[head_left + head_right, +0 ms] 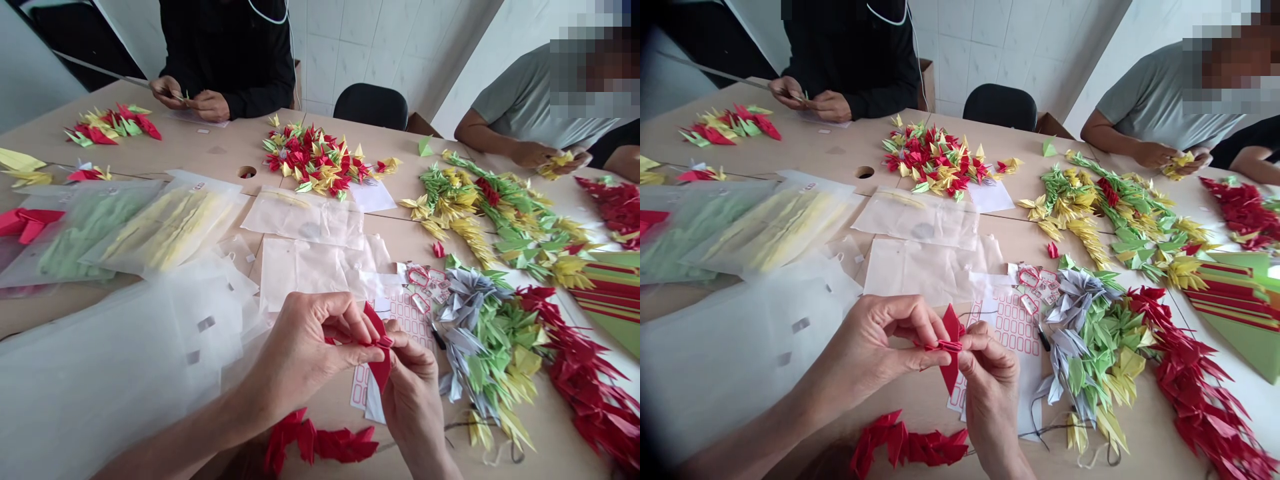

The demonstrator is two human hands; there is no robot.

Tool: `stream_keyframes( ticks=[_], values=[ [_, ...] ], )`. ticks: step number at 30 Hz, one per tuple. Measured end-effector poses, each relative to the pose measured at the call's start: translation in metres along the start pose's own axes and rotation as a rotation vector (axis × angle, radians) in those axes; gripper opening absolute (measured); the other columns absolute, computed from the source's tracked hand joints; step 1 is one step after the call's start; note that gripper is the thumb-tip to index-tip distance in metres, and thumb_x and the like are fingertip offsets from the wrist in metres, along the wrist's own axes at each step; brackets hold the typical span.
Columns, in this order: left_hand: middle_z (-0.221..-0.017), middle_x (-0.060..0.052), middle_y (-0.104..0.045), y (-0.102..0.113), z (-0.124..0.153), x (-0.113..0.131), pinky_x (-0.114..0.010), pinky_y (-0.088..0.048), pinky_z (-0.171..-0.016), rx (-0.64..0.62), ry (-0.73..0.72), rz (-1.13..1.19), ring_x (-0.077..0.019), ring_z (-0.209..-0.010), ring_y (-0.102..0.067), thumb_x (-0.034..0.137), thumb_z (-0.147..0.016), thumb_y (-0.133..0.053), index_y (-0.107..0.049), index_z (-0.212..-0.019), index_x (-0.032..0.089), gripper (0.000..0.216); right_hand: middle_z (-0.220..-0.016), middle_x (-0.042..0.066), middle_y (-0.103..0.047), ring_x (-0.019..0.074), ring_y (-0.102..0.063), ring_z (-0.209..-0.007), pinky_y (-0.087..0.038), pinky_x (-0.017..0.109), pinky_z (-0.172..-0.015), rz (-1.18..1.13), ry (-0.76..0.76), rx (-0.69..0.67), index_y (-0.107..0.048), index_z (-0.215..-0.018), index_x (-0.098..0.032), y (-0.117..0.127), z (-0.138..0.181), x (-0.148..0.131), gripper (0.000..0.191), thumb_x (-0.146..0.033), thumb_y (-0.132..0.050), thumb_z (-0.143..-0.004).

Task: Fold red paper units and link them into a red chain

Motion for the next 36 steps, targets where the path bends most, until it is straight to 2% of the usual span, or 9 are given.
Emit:
stream_keyframes(
  ticks=[10,17,30,36],
  values=[
    [-0.068,0.001,-0.069,0.0009,0.0006,0.0004,-0.018,-0.055,-0.062,0.028,-0.097,-0.089,-0.0111,-0.064,-0.066,0.015,-0.067,-0.075,-0.061,-0.061,0.014,0.015,-0.067,-0.004,-0.05,0.0091,-0.047,-0.069,-0.042,0.02,-0.069,-0.006,-0.011,-0.029,-0.075,-0.081,-0.03,0.0035,0.0005,-0.0009,0.013,-0.025,-0.076,-0.069],
    [-0.067,0.002,-0.069,0.0011,0.0001,0.0008,-0.016,-0.053,-0.059,0.034,-0.048,-0.048,-0.0102,-0.063,-0.066,0.013,-0.064,-0.076,-0.06,-0.059,0.014,0.017,-0.066,-0.004,-0.053,0.0089,-0.048,-0.068,-0.043,0.02,-0.067,-0.039,-0.026,-0.031,-0.075,-0.078,-0.028,0.0,-0.0007,0.0002,0.01,-0.025,-0.077,-0.068],
    [-0.065,0.001,-0.069,0.0009,0.0021,0.0034,-0.017,-0.054,-0.061,0.042,-0.052,-0.109,-0.0105,-0.062,-0.066,0.011,-0.064,-0.075,-0.061,-0.059,0.014,0.015,-0.067,-0.004,-0.055,0.0089,-0.05,-0.068,-0.044,0.02,-0.064,-0.073,-0.038,-0.025,-0.075,-0.074,-0.027,0.0001,-0.0003,0.0014,0.009,-0.025,-0.078,-0.065],
    [-0.066,0.001,-0.069,0.0009,0.0008,0.0021,-0.016,-0.054,-0.059,0.037,-0.02,-0.079,-0.0108,-0.062,-0.066,0.01,-0.063,-0.075,-0.061,-0.058,0.014,0.016,-0.067,-0.003,-0.058,0.0084,-0.052,-0.065,-0.044,0.02,-0.064,-0.101,-0.111,-0.021,-0.075,-0.074,-0.026,-0.0005,0.0001,0.0051,0.011,-0.026,-0.079,-0.064]
  ],
)
Point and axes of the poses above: each hand's wrist, its own z-axis away from the middle knuckle, its own y-axis out of the back of the hand, x = y × z, the point moved 4 cm from there along -z, towards the middle knuckle
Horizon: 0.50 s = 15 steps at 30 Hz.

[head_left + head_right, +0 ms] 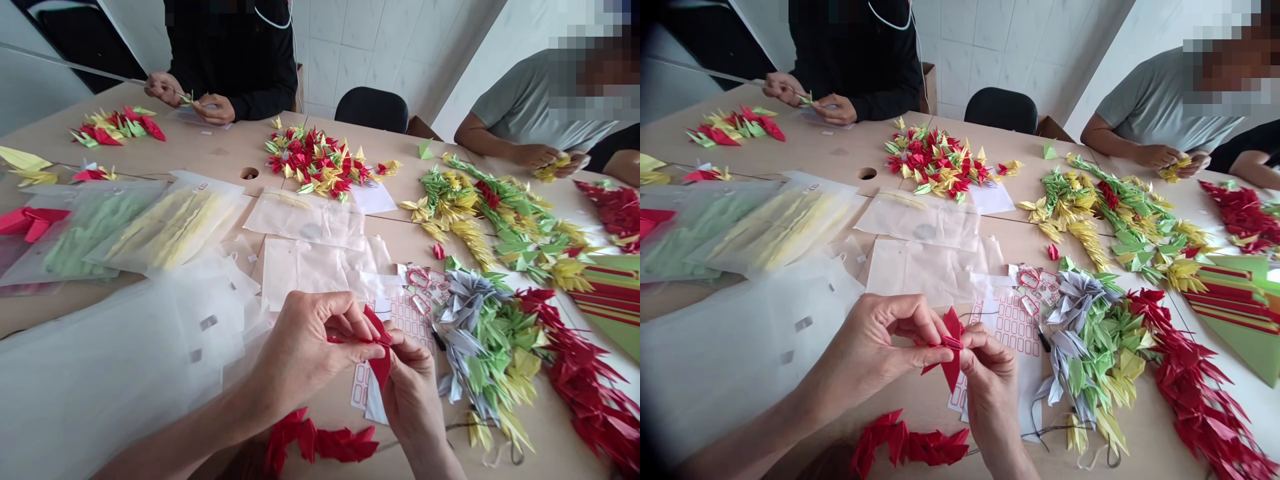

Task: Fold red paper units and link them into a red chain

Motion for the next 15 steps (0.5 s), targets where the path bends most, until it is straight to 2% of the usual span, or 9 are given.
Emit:
stream_keyframes(
  ticks=[8,15],
  values=[
    [-0.07,0.001,-0.068,-0.0006,0.0016,-0.002,-0.017,-0.051,-0.063,-0.031,-0.09,-0.098,-0.0111,-0.068,-0.066,0.015,-0.072,-0.069,-0.057,-0.063,0.015,0.015,-0.065,-0.003,-0.057,0.0101,-0.052,-0.064,-0.044,0.022,-0.064,0.044,-0.022,0.011,-0.074,-0.071,-0.024,-0.0022,-0.0005,-0.0025,0.01,-0.026,-0.079,-0.063],
    [-0.072,0.003,-0.065,0.0004,-0.0019,-0.0029,-0.018,-0.05,-0.06,-0.038,-0.053,-0.21,-0.0113,-0.065,-0.065,0.019,-0.081,-0.058,-0.052,-0.081,0.019,0.006,-0.069,-0.002,-0.062,0.0111,-0.054,-0.065,-0.043,0.023,-0.065,0.142,-0.077,-0.029,-0.07,-0.076,-0.023,-0.0009,-0.0025,-0.0037,0.009,-0.025,-0.075,-0.069]
  ],
)
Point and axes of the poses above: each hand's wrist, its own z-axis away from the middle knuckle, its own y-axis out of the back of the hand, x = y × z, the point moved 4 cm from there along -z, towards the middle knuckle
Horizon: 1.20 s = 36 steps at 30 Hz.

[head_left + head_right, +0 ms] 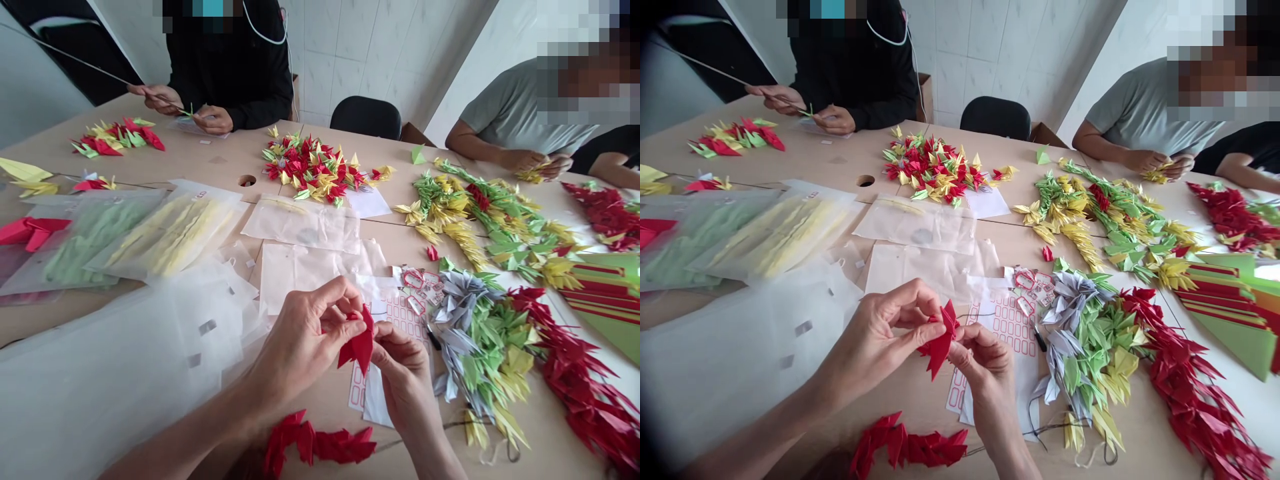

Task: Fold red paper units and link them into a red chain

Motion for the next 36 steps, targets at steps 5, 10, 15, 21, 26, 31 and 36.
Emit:
stream_keyframes(
  ticks=[5,10,15,21,26,31,36],
  values=[
    [-0.078,0.004,-0.066,0.009,-0.01,-0.009,-0.018,-0.047,-0.055,0.034,-0.009,-0.048,-0.0105,-0.061,-0.064,0.018,-0.08,-0.057,-0.043,-0.093,0.023,0.02,-0.068,-0.001,-0.061,0.0111,-0.051,-0.065,-0.039,0.023,-0.065,0.216,-0.05,-0.064,-0.067,-0.072,-0.018,0.003,-0.006,-0.003,0.011,-0.028,-0.071,-0.073],
    [-0.08,0.002,-0.066,0.018,-0.022,-0.025,-0.02,-0.046,-0.057,0.038,-0.016,-0.134,-0.0105,-0.057,-0.061,0.021,-0.078,-0.058,-0.043,-0.091,0.022,0.019,-0.068,0.0,-0.058,0.0122,-0.046,-0.065,-0.035,0.025,-0.063,0.498,0.008,-0.063,-0.066,-0.073,-0.016,0.015,-0.01,-0.019,0.018,-0.034,-0.069,-0.073],
    [-0.08,0.001,-0.066,0.015,-0.026,-0.035,-0.021,-0.048,-0.058,-0.026,0.002,-0.14,-0.0122,-0.06,-0.063,0.022,-0.077,-0.057,-0.045,-0.09,0.022,0.017,-0.072,0.002,-0.06,0.0153,-0.047,-0.068,-0.036,0.028,-0.065,0.7,0.147,0.036,-0.067,-0.075,-0.018,0.037,-0.014,-0.039,0.022,-0.04,-0.067,-0.073],
    [-0.078,0.0,-0.066,0.012,-0.029,-0.037,-0.023,-0.05,-0.063,-0.049,-0.006,-0.16,-0.0137,-0.066,-0.064,0.019,-0.075,-0.057,-0.047,-0.083,0.02,0.013,-0.072,0.002,-0.065,0.0169,-0.049,-0.065,-0.037,0.029,-0.063,1.094,0.313,0.124,-0.068,-0.077,-0.021,0.056,-0.017,-0.052,0.015,-0.034,-0.06,-0.077],
    [-0.073,0.0,-0.064,0.009,-0.029,-0.041,-0.024,-0.049,-0.064,-0.041,0.002,-0.168,-0.014,-0.067,-0.062,0.018,-0.074,-0.055,-0.045,-0.08,0.02,0.011,-0.072,0.003,-0.068,0.0212,-0.056,-0.072,-0.039,0.031,-0.064,1.374,0.428,0.137,-0.068,-0.076,-0.022,0.057,-0.021,-0.044,0.013,-0.027,-0.056,-0.078],
    [-0.068,0.002,-0.063,0.007,-0.024,-0.035,-0.021,-0.045,-0.062,-0.052,-0.032,-0.252,-0.0121,-0.063,-0.059,0.016,-0.074,-0.052,-0.044,-0.075,0.02,0.009,-0.07,0.005,-0.069,0.025,-0.057,-0.08,-0.038,0.031,-0.063,1.594,0.4,0.133,-0.069,-0.072,-0.023,0.061,-0.027,-0.027,0.015,-0.018,-0.057,-0.077],
    [-0.064,0.004,-0.058,0.004,-0.02,-0.027,-0.019,-0.039,-0.057,-0.062,-0.101,-0.378,-0.0104,-0.058,-0.053,0.011,-0.075,-0.049,-0.047,-0.077,0.021,0.01,-0.086,0.007,-0.07,0.025,-0.059,-0.085,-0.041,0.034,-0.069,1.496,0.484,0.099,-0.071,-0.083,-0.023,0.05,-0.023,-0.037,0.017,-0.024,-0.054,-0.084]
  ],
)
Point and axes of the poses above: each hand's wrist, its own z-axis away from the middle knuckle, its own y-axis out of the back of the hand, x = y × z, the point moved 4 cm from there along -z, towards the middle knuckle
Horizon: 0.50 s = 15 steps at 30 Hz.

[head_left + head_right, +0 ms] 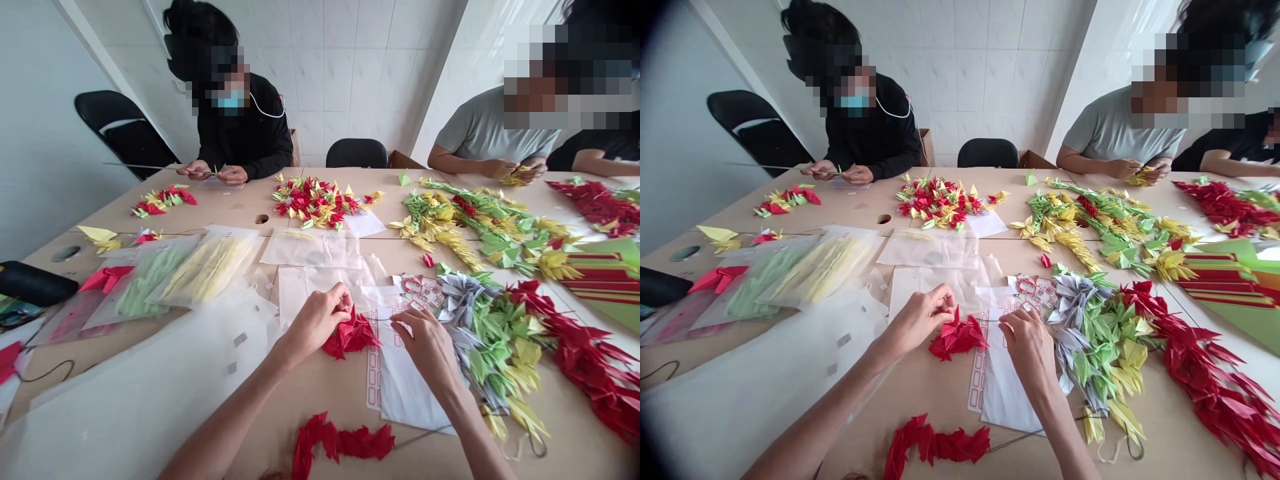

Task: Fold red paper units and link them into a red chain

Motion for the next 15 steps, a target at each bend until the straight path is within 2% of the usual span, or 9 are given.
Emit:
stream_keyframes(
  ticks=[3,7,9,12,15],
  values=[
    [-0.066,0.004,-0.058,-0.003,0.002,0.0,-0.02,-0.037,-0.054,-0.016,-0.009,-0.04,-0.01,-0.053,-0.049,0.011,-0.078,-0.047,-0.05,-0.086,0.021,0.013,-0.096,0.006,-0.067,0.0208,-0.06,-0.081,-0.043,0.031,-0.065,-0.273,0.022,-0.035,-0.067,-0.103,-0.025,0.009,-0.005,-0.02,0.025,-0.036,-0.058,-0.083],
    [-0.063,0.003,-0.058,-0.006,0.002,0.0,-0.02,-0.037,-0.053,-0.052,-0.019,-0.049,-0.0112,-0.053,-0.05,0.012,-0.082,-0.043,-0.05,-0.1,0.022,0.022,-0.097,0.004,-0.066,0.0211,-0.06,-0.084,-0.044,0.03,-0.069,-0.496,0.106,-0.142,-0.056,-0.12,-0.027,0.009,-0.013,-0.056,0.063,-0.034,-0.077,-0.061],
    [-0.061,0.004,-0.056,-0.004,0.002,0.002,-0.02,-0.035,-0.05,-0.057,-0.037,-0.055,-0.0108,-0.051,-0.048,0.014,-0.085,-0.039,-0.05,-0.102,0.021,0.021,-0.087,0.001,-0.067,0.0187,-0.061,-0.078,-0.044,0.03,-0.069,-0.529,0.105,-0.132,-0.058,-0.115,-0.026,0.006,-0.017,-0.067,0.054,-0.028,-0.074,-0.064],
    [-0.061,0.003,-0.056,0.002,0.002,0.004,-0.021,-0.035,-0.05,-0.033,-0.042,-0.04,-0.0109,-0.051,-0.049,0.026,-0.092,-0.035,-0.053,-0.102,0.02,0.022,-0.07,-0.001,-0.066,0.0143,-0.059,-0.063,-0.043,0.027,-0.065,-0.56,0.021,-0.073,-0.063,-0.098,-0.021,0.002,-0.024,-0.071,0.024,-0.019,-0.062,-0.074],
    [-0.088,-0.004,-0.064,0.008,0.001,0.002,-0.022,-0.044,-0.061,-0.021,-0.025,0.078,-0.0127,-0.066,-0.06,0.037,-0.089,-0.044,-0.051,-0.109,0.019,0.027,-0.069,0.001,-0.067,0.0139,-0.058,-0.061,-0.044,0.026,-0.062,-0.64,-0.044,-0.045,-0.064,-0.079,-0.017,-0.004,-0.029,-0.064,0.006,-0.018,-0.06,-0.075]
  ],
)
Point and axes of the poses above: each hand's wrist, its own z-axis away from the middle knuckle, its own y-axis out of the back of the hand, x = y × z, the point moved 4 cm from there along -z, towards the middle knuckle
